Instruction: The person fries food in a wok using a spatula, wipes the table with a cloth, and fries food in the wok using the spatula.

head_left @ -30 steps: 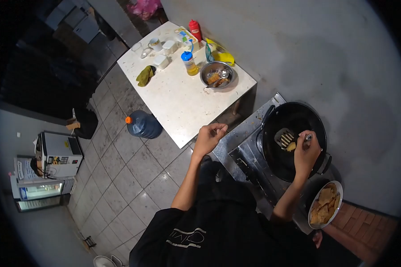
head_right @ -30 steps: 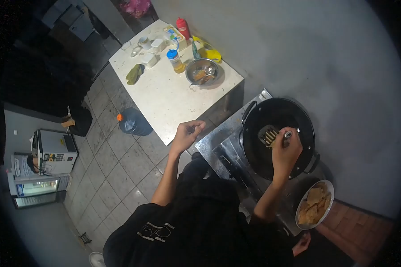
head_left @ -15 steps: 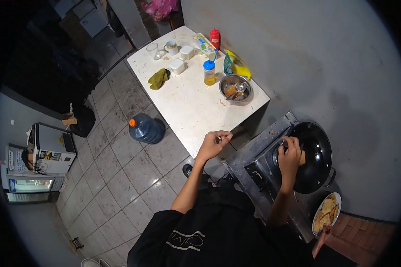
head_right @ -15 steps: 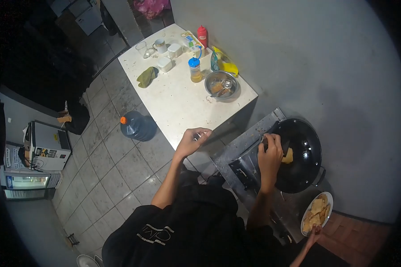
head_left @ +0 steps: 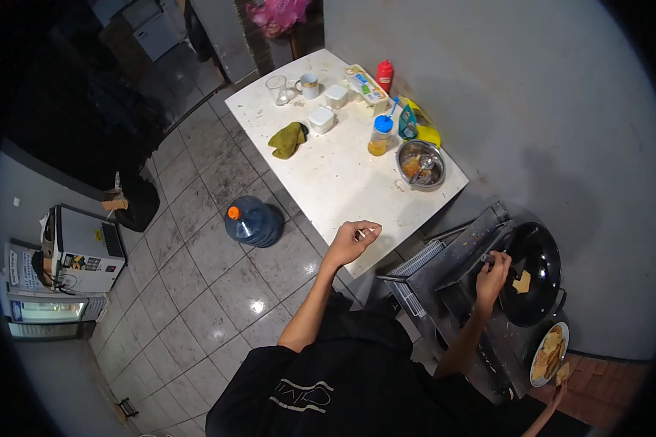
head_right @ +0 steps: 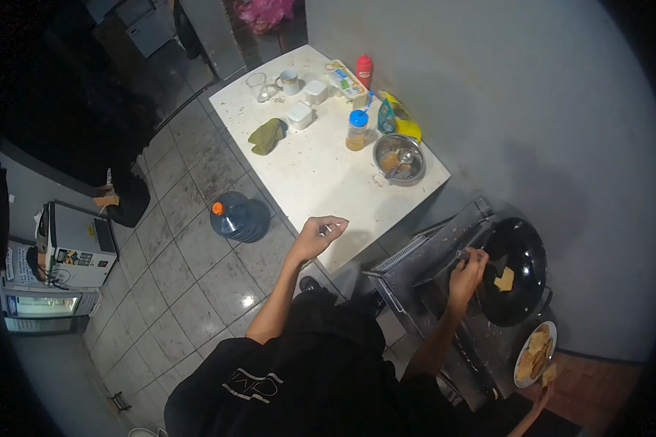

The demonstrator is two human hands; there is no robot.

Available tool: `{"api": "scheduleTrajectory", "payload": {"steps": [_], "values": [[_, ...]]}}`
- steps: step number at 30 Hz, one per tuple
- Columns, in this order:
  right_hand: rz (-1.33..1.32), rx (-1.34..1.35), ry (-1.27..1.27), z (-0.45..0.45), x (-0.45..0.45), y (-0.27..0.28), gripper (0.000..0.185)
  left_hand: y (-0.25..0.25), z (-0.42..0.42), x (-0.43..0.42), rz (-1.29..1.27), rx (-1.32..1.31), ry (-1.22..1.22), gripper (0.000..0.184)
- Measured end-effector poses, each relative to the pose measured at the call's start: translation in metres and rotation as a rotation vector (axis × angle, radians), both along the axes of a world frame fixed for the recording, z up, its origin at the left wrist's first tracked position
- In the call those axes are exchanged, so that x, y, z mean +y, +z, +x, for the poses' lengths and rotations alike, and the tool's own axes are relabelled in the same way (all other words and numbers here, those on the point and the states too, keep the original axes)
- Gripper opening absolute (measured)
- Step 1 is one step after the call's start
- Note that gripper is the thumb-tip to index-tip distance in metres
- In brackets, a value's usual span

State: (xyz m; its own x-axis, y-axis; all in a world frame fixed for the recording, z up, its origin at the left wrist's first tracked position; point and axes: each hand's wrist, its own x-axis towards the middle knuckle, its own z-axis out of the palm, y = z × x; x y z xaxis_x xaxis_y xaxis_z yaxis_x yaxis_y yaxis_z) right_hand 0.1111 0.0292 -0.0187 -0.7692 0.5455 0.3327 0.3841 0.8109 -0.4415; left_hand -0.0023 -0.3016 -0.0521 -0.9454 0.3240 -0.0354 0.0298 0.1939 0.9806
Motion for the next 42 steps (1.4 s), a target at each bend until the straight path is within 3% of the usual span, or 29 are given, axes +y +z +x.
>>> {"api": "scheduleTrajectory", "payload": {"steps": [3,5,7,8,9,10,11,13,14,15,20,32,35,42], "values": [[0.059,0.042,-0.044,-0.003,-0.011,0.004,0.035,-0.001,-0.006,-0.034,-0.043,0.015,0.055,0.024],[0.055,-0.076,-0.069,0.0,-0.038,0.031,0.032,0.004,-0.008,-0.055,-0.035,-0.01,0.087,0.025],[-0.252,-0.171,0.121,0.016,-0.097,0.088,0.027,0.004,-0.01,-0.075,-0.096,-0.084,0.126,0.025],[-0.613,-0.006,0.479,0.018,-0.161,0.122,0.018,-0.005,-0.012,-0.085,-0.043,-0.161,0.136,0.025],[-0.565,-0.059,1.028,0.006,-0.2,0.166,0.008,-0.005,-0.009,-0.091,-0.056,-0.171,0.133,0.025],[-0.313,-0.117,1.11,-0.011,-0.235,0.166,0.017,-0.003,-0.015,-0.1,0.017,-0.149,0.213,0.025],[-0.299,-0.132,1.062,-0.032,-0.261,0.142,0.028,-0.001,-0.017,-0.109,0.093,-0.133,0.292,0.025],[-0.512,-0.31,1.039,-0.091,-0.293,0.098,0.035,-0.007,-0.024,-0.128,0.095,-0.092,0.338,0.023],[-0.447,-0.074,1.021,-0.114,-0.308,0.058,0.033,-0.013,-0.026,-0.134,0.183,-0.092,0.435,0.023],[-0.53,-0.085,1.025,-0.136,-0.323,0.039,0.031,-0.019,-0.026,-0.142,0.264,-0.092,0.537,0.023],[-0.764,-0.144,1.046,-0.194,-0.368,-0.034,0.027,-0.02,-0.029,-0.165,0.187,-0.182,0.61,0.022],[-0.873,-0.004,0.839,-0.333,-0.38,-0.139,0.024,-0.063,-0.139,-0.212,0.142,-0.251,0.551,0.025],[-0.994,-0.103,0.707,-0.367,-0.381,-0.131,0.024,-0.056,-0.173,-0.218,0.108,-0.261,0.51,0.025],[-0.921,-0.081,0.623,-0.434,-0.375,-0.146,0.024,-0.056,-0.232,-0.232,0.013,-0.32,0.408,0.025]]}}
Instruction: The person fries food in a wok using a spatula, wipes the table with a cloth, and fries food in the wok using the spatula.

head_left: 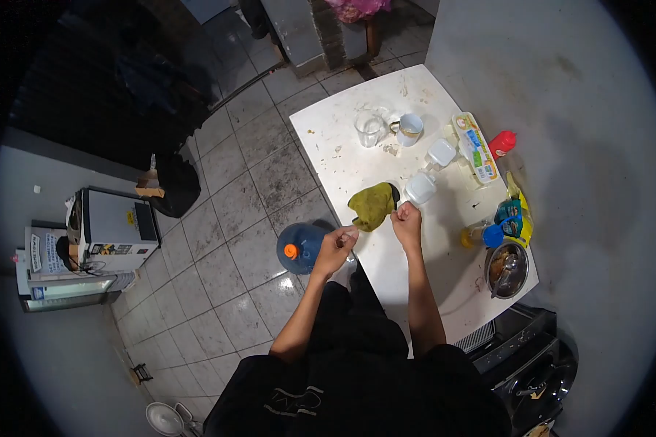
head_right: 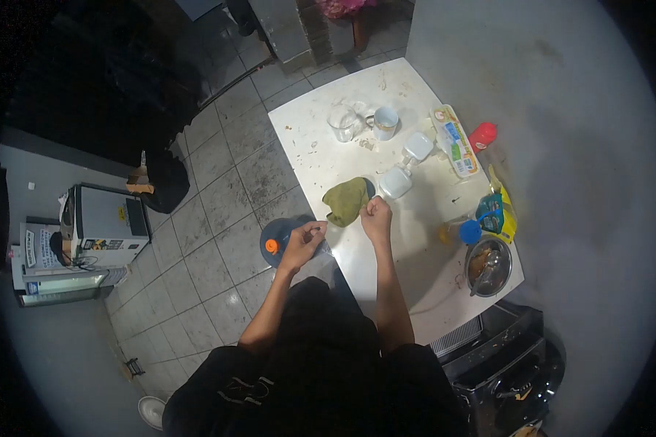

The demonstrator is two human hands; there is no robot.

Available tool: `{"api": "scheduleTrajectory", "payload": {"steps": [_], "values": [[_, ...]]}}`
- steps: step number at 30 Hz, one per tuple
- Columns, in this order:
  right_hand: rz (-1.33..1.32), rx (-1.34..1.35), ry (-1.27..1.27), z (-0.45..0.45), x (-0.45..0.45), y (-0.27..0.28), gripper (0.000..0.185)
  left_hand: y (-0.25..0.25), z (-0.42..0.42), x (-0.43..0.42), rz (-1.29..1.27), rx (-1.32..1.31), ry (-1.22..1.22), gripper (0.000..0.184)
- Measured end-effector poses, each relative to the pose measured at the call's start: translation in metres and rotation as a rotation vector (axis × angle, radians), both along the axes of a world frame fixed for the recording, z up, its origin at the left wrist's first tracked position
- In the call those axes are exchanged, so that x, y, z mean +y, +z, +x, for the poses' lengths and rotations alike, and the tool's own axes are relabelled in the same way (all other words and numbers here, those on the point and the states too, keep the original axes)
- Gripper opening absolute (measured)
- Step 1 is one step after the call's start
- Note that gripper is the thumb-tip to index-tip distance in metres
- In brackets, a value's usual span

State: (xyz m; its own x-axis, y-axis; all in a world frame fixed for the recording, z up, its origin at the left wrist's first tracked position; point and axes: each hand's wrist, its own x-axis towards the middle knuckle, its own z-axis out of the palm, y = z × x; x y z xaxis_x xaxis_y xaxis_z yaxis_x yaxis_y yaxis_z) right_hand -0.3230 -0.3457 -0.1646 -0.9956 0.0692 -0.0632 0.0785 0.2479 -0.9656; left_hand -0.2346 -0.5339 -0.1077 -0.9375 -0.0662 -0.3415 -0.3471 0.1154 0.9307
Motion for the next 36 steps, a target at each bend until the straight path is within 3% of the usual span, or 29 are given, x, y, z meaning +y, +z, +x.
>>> {"api": "scheduleTrajectory", "payload": {"steps": [4,8,10,14,17,20,23,26,29,31,32,36], "values": [[0.23,-0.164,0.011,-0.006,0.002,-0.052,0.025,-0.013,-0.02,0.001,0.013,-0.017,-0.091,0.028],[0.24,-0.081,0.012,-0.003,-0.012,-0.087,0.04,-0.03,-0.037,0.001,0.032,-0.134,-0.185,0.043],[0.234,-0.098,-0.012,-0.01,-0.019,-0.095,0.039,-0.044,-0.048,0.002,0.049,-0.22,-0.201,0.058],[0.249,-0.103,-0.007,-0.018,-0.029,-0.113,0.036,-0.066,-0.065,0.008,0.116,-0.28,-0.137,0.063],[0.354,-0.074,-0.015,-0.015,-0.034,-0.102,0.028,-0.089,-0.068,0.01,0.151,-0.253,-0.112,0.067],[0.307,-0.068,0.021,-0.014,-0.036,-0.108,0.021,-0.104,-0.066,0.011,0.165,-0.174,-0.104,0.065],[0.153,-0.144,0.017,-0.019,-0.034,-0.079,0.017,-0.122,-0.069,0.008,0.269,-0.143,-0.088,0.058],[0.154,-0.011,0.065,-0.018,-0.029,-0.06,0.019,-0.119,-0.072,-0.002,0.194,-0.162,-0.092,0.051],[0.221,-0.251,0.024,-0.011,-0.028,-0.035,0.028,-0.11,-0.076,-0.008,0.143,-0.224,-0.074,0.045],[0.458,0.336,0.032,-0.003,-0.039,-0.028,0.055,-0.112,-0.075,-0.007,0.087,-0.166,0.023,0.041],[0.522,0.151,0.157,0.0,-0.043,-0.025,0.074,-0.114,-0.074,-0.008,0.132,-0.184,0.014,0.042],[0.829,0.051,0.24,0.003,-0.058,-0.034,0.066,-0.141,-0.066,-0.012,0.173,-0.166,-0.116,0.042]]}}
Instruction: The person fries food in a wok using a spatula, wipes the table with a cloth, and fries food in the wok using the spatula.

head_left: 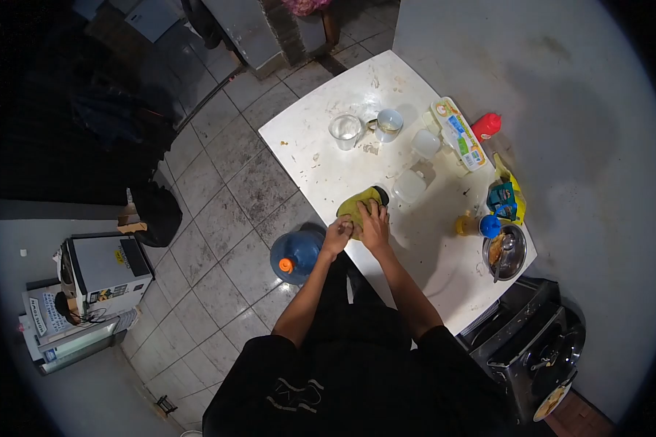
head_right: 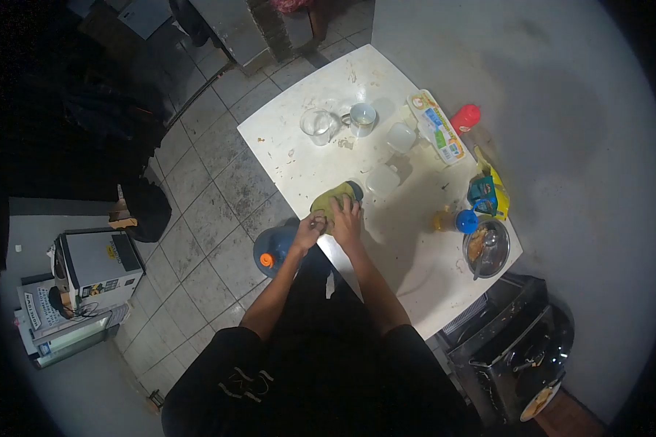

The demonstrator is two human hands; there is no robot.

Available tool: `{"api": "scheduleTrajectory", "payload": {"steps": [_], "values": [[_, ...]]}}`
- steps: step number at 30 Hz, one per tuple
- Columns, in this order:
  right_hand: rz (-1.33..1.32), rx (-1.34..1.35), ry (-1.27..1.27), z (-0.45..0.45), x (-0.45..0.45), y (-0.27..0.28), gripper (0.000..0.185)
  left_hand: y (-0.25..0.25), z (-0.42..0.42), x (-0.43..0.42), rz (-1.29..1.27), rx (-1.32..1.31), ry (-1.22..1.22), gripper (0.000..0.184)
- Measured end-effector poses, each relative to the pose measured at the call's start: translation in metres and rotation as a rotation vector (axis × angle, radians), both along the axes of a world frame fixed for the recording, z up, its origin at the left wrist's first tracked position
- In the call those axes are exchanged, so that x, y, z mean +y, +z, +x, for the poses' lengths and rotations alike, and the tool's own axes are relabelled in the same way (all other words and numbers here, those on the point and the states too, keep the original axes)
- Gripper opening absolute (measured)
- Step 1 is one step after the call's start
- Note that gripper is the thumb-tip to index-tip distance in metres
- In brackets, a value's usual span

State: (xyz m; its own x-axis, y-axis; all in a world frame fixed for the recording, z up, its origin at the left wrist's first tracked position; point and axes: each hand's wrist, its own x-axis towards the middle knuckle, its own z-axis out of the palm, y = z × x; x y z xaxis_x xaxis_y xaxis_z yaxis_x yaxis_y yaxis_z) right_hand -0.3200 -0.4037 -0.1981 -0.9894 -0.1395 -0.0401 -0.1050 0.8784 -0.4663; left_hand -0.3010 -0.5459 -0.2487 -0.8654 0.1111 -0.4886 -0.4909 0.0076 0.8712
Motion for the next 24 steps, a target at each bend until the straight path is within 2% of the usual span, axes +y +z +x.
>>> {"api": "scheduleTrajectory", "payload": {"steps": [3,5,7,9,11,12,15,17,18,19,20,22,23,24], "values": [[0.018,-0.035,-0.005,-0.002,-0.002,-0.008,0.059,0.013,0.008,0.009,-0.034,-0.025,0.051,0.032],[0.056,-0.067,0.047,0.0,0.001,-0.009,0.057,0.024,0.015,0.016,0.123,-0.068,0.23,0.021],[0.091,-0.095,0.097,0.005,0.003,-0.01,0.054,0.026,0.016,0.016,0.049,-0.068,0.205,0.017],[-0.155,0.016,0.038,0.015,0.007,-0.01,0.049,0.027,0.018,0.012,-0.027,-0.067,0.177,0.014],[-0.241,0.023,-0.049,0.03,0.015,0.007,0.048,0.022,0.021,0.01,-0.122,-0.055,0.274,0.016],[-0.326,0.033,-0.129,0.04,0.019,0.017,0.048,0.016,0.023,0.007,-0.05,-0.041,0.315,0.016],[-0.346,0.153,-0.29,0.078,0.048,0.02,0.049,0.025,0.021,0.003,0.055,-0.04,0.324,0.015],[-0.279,0.23,-0.357,0.096,0.081,0.005,0.053,0.017,0.018,0.002,0.036,-0.03,0.271,0.017],[-0.275,0.227,-0.363,0.105,0.097,-0.001,0.053,0.018,0.014,0.004,-0.081,0.094,0.188,0.02],[-0.182,0.209,-0.468,0.112,0.111,-0.004,0.054,0.024,0.01,0.009,-0.195,0.218,0.105,0.026],[-0.088,0.193,-0.572,0.117,0.121,-0.01,0.055,0.029,0.005,0.016,-0.19,0.215,0.099,0.026],[-0.003,0.109,-0.593,0.118,0.132,-0.017,0.055,0.051,-0.01,0.041,-0.246,0.325,0.032,0.04],[0.077,0.024,-0.607,0.119,0.135,-0.019,0.056,0.058,-0.019,0.054,-0.241,0.325,0.025,0.04],[0.116,0.013,-0.555,0.119,0.134,-0.018,0.058,0.065,-0.03,0.066,-0.362,0.442,-0.071,0.055]]}}
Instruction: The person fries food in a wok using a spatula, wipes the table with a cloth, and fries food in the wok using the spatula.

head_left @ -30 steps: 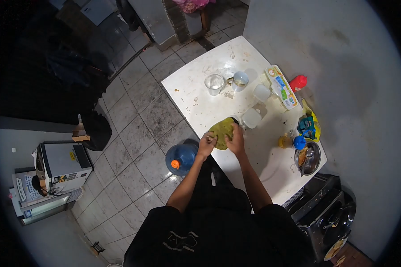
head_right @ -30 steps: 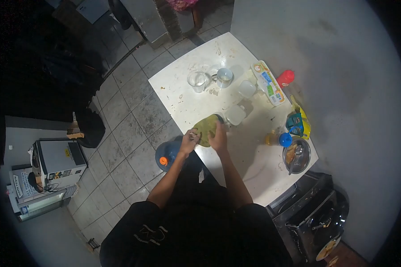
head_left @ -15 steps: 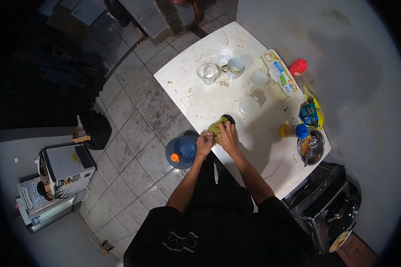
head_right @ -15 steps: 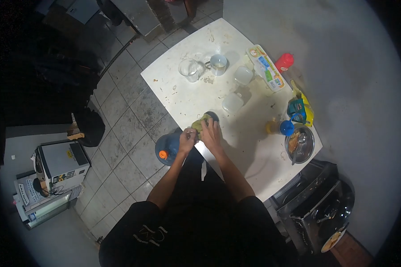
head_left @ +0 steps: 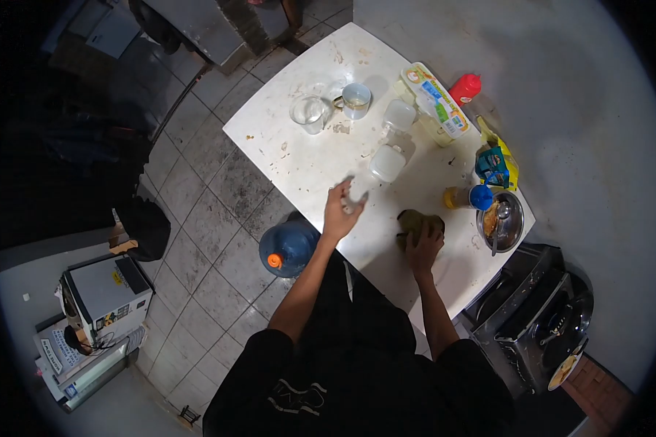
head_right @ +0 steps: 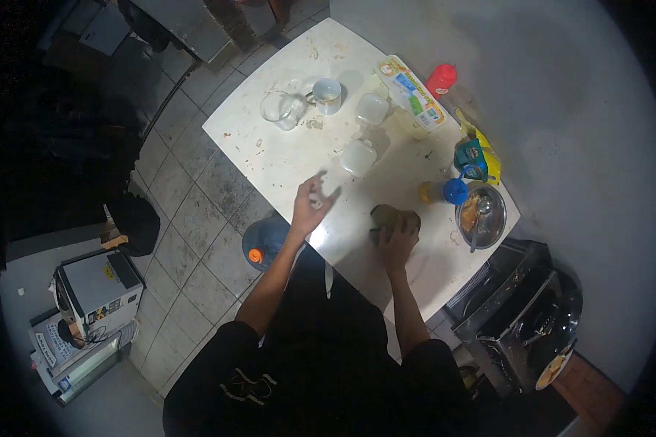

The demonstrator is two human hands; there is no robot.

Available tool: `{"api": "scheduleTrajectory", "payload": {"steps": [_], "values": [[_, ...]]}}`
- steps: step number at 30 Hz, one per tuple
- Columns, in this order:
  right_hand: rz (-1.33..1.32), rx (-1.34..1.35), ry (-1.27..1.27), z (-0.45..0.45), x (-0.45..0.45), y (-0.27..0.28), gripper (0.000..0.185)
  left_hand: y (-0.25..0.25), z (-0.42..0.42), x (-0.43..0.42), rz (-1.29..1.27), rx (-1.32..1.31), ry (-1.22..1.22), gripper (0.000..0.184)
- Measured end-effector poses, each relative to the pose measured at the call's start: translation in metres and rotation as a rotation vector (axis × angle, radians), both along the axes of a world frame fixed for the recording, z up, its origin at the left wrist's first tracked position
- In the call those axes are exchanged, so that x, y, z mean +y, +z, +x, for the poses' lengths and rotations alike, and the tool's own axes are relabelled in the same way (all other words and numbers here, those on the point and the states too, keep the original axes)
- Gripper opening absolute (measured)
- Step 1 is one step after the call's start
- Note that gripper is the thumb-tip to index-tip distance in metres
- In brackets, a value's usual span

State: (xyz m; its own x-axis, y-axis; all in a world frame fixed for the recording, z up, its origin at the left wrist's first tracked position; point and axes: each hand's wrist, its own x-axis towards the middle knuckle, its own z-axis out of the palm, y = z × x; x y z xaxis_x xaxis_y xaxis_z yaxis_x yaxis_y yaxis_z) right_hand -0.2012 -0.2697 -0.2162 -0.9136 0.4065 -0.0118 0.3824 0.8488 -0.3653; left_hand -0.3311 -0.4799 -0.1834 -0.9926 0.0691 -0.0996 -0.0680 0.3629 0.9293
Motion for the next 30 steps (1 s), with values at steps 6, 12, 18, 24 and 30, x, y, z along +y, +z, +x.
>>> {"api": "scheduleTrajectory", "payload": {"steps": [6,12,18,24,30], "values": [[0.033,0.113,0.02,-0.009,-0.016,0.001,0.064,0.012,-0.039,0.065,-0.297,0.188,-0.178,0.101],[-0.132,0.111,-0.03,-0.01,-0.016,-0.009,0.07,0.003,-0.056,0.099,-0.488,0.138,-0.149,0.101],[-0.141,0.183,0.066,-0.024,-0.015,-0.018,0.077,0.002,-0.05,0.089,-0.519,0.208,-0.134,0.088],[-0.262,0.274,0.09,-0.09,-0.008,-0.018,0.081,0.023,-0.023,0.035,-0.36,0.278,0.073,0.086],[-0.198,0.294,0.15,-0.164,-0.033,-0.042,0.078,0.05,-0.009,-0.047,-0.5,0.306,0.249,0.078]]}}
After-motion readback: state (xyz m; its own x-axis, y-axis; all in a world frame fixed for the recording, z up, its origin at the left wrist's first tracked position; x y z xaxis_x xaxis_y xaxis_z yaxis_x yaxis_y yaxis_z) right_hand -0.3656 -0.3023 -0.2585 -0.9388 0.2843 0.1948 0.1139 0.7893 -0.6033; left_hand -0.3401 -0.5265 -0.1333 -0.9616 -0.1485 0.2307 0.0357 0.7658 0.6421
